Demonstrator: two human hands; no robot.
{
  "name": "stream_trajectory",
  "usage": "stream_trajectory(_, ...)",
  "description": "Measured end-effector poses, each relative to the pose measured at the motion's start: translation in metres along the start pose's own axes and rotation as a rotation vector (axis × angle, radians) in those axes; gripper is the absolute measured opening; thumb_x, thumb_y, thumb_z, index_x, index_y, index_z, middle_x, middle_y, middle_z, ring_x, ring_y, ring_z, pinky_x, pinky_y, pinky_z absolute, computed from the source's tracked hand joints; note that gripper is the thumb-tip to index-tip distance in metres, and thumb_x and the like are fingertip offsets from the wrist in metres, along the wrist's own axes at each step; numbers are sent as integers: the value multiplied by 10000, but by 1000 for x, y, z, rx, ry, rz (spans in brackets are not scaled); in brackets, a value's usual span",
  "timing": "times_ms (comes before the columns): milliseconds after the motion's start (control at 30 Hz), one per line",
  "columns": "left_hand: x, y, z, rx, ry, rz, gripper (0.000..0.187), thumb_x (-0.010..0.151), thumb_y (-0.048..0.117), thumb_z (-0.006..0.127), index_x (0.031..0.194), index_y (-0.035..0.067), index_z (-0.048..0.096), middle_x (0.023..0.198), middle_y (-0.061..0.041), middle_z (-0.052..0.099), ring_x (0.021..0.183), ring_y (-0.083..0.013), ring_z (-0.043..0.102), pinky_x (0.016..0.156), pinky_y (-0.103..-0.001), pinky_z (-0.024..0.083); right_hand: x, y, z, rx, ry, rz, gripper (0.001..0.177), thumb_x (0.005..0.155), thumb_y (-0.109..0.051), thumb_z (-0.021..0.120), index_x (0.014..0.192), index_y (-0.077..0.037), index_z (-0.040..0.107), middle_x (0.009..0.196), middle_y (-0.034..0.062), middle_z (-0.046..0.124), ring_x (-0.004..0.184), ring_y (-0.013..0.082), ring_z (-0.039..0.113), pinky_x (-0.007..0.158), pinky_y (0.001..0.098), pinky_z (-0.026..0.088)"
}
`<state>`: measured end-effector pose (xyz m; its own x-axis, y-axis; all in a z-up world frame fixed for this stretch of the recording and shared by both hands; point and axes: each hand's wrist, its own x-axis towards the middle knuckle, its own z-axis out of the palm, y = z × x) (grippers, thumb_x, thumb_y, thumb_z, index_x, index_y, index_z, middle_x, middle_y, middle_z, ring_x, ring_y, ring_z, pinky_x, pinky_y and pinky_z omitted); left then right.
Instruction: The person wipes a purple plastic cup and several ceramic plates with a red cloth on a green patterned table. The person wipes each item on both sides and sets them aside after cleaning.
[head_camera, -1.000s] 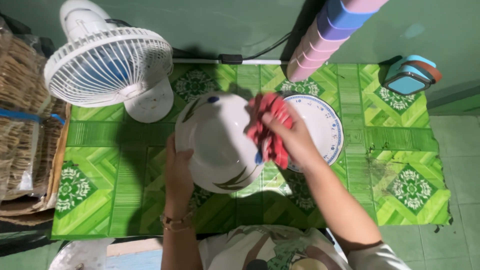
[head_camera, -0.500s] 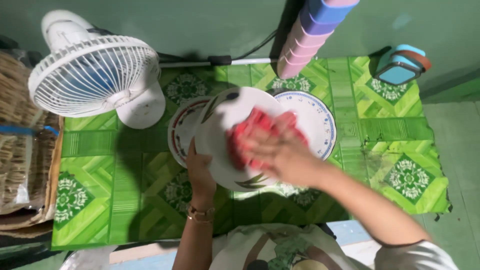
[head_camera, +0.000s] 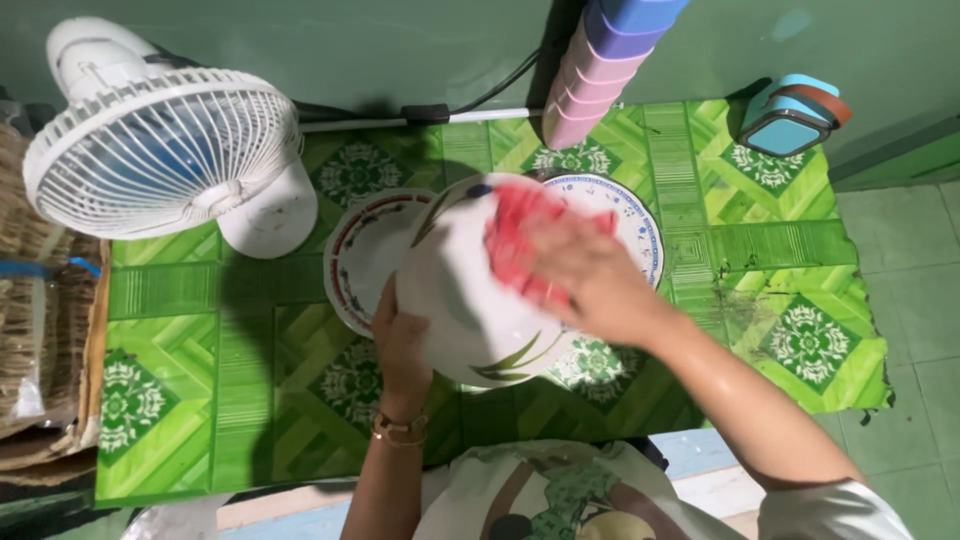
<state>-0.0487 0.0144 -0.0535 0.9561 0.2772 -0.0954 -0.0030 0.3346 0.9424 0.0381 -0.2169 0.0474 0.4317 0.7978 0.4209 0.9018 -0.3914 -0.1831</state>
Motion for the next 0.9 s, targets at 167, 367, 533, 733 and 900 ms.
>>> stream_trajectory(167, -10, 16, 42, -162, 22, -44, 779, 682, 86, 562, 1458, 24, 540, 1291, -175, 657, 1155, -261, 619, 1014, -416, 486, 29, -25, 17, -230, -171, 184, 794, 782, -405, 748, 1443, -59, 475, 1324, 345, 499, 1182, 536, 424, 972, 607, 346)
stream_trajectory(367, 3, -21, -15, 16, -8, 64, 775, 769, 8, 504, 1540, -6, 419, 1468, -221, 540, 1243, -311, 572, 1068, -467, 444, -17, -30, 7, 209, -132, 11, 524, 862, -335, 706, 1343, -136, 650, 1492, 132, 537, 1430, 374, 407, 1193, 597, 241)
stream_trajectory(533, -1, -1, 25, -58, 82, -71, 831, 683, 99, 575, 1510, 97, 494, 1335, -100, 614, 1196, -268, 601, 1026, -412, 460, -2, 5, 6, -171, -59, 224, 677, 953, -452, 608, 1539, -156, 445, 1647, 163, 278, 1521, 397, 169, 1241, 560, 121)
stream_trajectory(733, 6, -5, 14, -132, 47, -83, 769, 672, 28, 567, 1440, 47, 575, 1248, -197, 683, 1123, -323, 642, 997, -492, 492, -17, -38, 32, 175, -58, 12, 541, 953, -387, 549, 1392, -70, 542, 1566, 190, 401, 1477, 419, 288, 1205, 551, 223)
stream_trajectory(900, 8, -4, -12, -107, 110, -145, 858, 694, 49, 536, 1548, 90, 465, 1425, -196, 604, 1197, -373, 624, 1015, -543, 473, -4, -21, -27, 63, -337, 128, 601, 901, -377, 647, 1469, -221, 526, 1611, 52, 386, 1486, 309, 284, 1220, 516, 198)
